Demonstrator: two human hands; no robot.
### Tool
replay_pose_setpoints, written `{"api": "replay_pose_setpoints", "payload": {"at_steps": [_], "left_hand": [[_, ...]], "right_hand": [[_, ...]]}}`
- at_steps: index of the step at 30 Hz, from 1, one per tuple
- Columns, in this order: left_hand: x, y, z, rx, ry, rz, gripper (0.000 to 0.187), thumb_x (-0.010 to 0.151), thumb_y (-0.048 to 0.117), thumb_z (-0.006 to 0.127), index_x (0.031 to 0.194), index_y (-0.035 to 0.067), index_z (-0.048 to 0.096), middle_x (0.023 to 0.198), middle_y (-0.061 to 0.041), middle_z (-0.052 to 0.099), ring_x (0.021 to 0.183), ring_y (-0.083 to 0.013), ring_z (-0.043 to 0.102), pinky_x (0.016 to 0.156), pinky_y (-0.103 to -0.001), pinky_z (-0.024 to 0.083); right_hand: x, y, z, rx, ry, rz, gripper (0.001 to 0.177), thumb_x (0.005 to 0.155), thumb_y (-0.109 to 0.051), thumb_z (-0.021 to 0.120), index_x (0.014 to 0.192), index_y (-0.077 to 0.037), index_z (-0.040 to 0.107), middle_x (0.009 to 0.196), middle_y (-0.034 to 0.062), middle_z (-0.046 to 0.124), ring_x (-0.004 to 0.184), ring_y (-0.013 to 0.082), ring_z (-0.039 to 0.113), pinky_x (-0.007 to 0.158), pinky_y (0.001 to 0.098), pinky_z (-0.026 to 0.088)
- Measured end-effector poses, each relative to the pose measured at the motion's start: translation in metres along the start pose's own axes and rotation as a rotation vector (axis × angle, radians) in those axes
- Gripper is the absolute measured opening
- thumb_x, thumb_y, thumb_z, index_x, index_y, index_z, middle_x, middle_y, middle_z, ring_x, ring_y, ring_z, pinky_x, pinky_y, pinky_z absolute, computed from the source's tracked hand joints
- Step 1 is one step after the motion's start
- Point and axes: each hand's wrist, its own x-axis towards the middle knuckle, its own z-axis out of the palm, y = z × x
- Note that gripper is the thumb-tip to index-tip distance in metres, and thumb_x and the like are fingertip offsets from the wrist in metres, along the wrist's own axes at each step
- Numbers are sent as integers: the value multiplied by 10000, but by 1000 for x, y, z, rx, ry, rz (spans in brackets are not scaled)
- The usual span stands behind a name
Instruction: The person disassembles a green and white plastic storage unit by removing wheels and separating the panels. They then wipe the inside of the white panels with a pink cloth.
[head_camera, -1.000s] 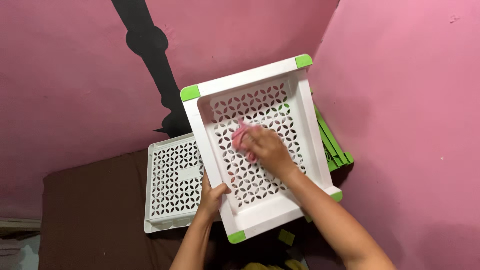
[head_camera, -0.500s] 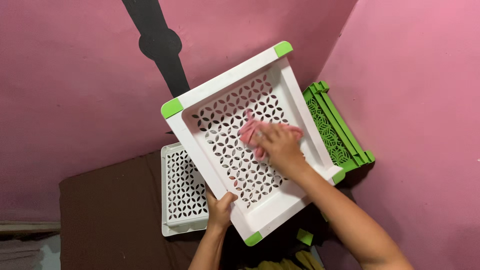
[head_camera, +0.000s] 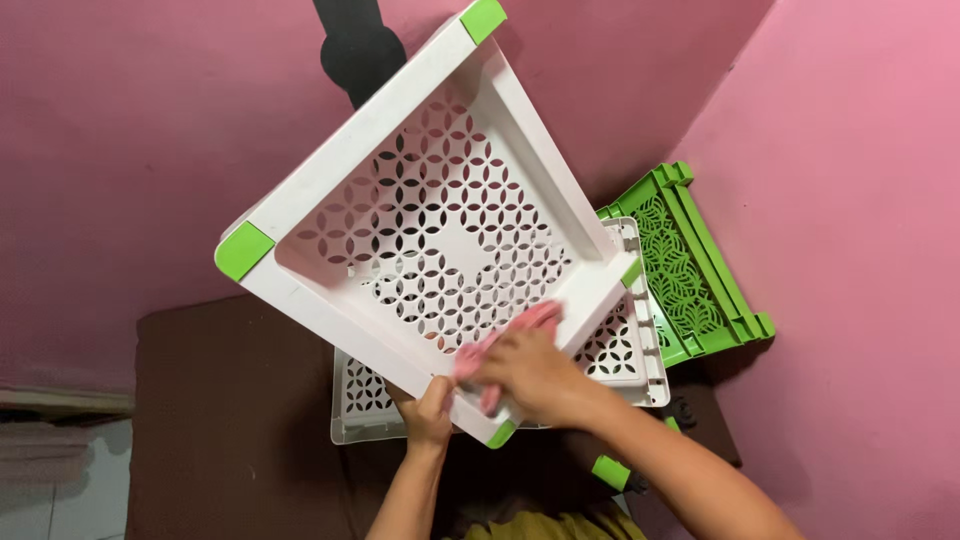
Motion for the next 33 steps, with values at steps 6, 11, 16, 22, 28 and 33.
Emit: {"api": "replay_pose_setpoints", "payload": {"at_steps": [6,11,16,22,28,33], "left_hand": [[-15,1,12,-180,190,-287,136,749,-33,613,884,-40,615,841,-73,641,670,-175,587,593,-291,485],[-19,3,21,-236,282,-383,213,757,-4,628,964,-36,587,868,-83,622,677,-181,564,577,-291,471],[-19,9,25,-196,358,-301,241,714,-24,621,949,-6,575,863,-71,620,702,-165,582,580,-272,486],[-21,28,34,-421,434,-268,350,694,-18,594,1043,7,588,973,-77,624,831,-188,610,701,-290,521],[-11,30,47,-450,628,-313,405,770,-25,623,1168,-15,549,1070,-89,587,927,-195,577,786,-324,493],[-8,29,39,-501,687,-267,460,733,-28,580,1190,18,564,1094,-74,611,957,-196,610,823,-335,528]], "right_hand": [[13,10,-27,-278,-26,135,126,798,-179,704,893,-162,785,1062,51,725,1099,241,625,1084,545,353],[8,16,-35,-250,50,192,140,794,-176,701,893,-173,800,1067,58,731,1091,281,599,1029,578,324],[2,-1,-18,-7,-19,-66,170,831,-204,709,966,-115,759,1067,53,706,1149,255,579,1073,520,354],[-15,26,-24,-275,550,8,149,811,-234,750,942,-163,738,1071,7,693,1126,207,580,1081,482,361],[-36,22,23,-125,625,-315,242,804,-297,822,963,-151,713,1084,42,638,1082,210,567,985,434,456],[-44,36,41,111,578,136,217,896,-196,797,1047,-60,723,1201,133,599,1147,229,600,966,351,555]]}}
